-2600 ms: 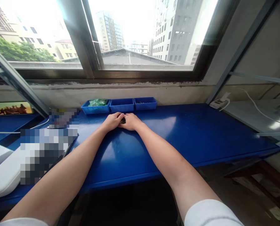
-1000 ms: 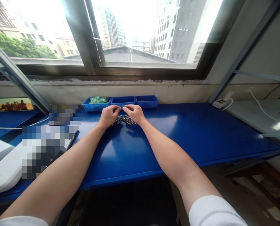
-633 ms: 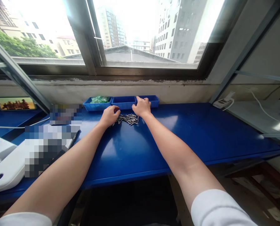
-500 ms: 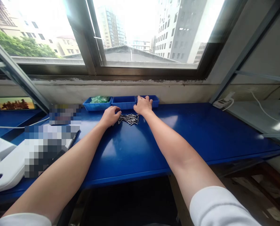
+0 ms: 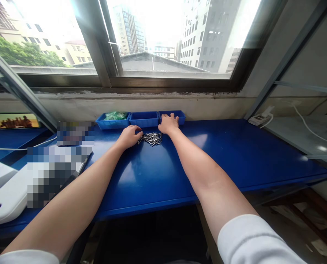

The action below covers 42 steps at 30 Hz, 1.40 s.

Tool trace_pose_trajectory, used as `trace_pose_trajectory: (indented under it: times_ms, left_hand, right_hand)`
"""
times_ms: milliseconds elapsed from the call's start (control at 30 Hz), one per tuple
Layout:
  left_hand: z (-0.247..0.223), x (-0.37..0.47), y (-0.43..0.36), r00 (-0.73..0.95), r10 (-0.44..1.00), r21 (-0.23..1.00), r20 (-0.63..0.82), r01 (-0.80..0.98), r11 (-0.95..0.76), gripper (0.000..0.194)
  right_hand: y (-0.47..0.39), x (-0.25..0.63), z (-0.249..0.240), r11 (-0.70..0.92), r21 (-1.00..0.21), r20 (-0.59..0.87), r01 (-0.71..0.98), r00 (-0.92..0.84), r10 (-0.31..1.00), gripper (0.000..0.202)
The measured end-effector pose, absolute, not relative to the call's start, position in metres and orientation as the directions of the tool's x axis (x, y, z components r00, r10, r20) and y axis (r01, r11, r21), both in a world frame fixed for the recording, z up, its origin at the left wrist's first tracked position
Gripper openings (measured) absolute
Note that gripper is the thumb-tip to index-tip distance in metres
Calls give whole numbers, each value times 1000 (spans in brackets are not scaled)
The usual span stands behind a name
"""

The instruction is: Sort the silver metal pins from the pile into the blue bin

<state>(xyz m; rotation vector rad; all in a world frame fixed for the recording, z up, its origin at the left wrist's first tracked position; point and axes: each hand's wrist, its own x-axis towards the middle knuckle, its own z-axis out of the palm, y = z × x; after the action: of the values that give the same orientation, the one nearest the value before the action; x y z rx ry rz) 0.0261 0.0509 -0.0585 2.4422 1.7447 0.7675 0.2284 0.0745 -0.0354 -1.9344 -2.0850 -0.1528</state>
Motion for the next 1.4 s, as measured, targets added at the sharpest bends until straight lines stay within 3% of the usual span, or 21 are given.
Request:
trace_pose_trajectory:
  times_ms: [133,233,433,567,767,1133,1400]
  left_hand:
    - [-57,26,50,255,901,305,351,879,-367,32]
    - [-58,26,51,265,901,301,344,877,-373,34]
    - [-58,26,50,291,902,295,319,874,-387,35]
    - [-59,25,49,338,893,272,295,867,-418,32]
    - [-58,25,47,343,895,258,283,872,-416,34]
    - [-57,26,44,348,892,265,288,866,-424,35]
    - [-58,25,45,349,890,275,292,861,-428,33]
  right_hand:
    - [76,232,-37,53,-161,250,986,-11,968,68]
    - [72,230,-40,44,-224,311,974,29,950,71]
    - [52,211,-47,211,-328,557,921,8,830,32]
    - [43,200,-54,309,-355,486,882,-108,867,28]
    - [45,197,-64,324,-319,330,891,-215,919,32]
    - [48,200,-66,360,-494,328,791,-214,920,24]
    - [47,201,-66,377,-548,381,747,-179,907,17]
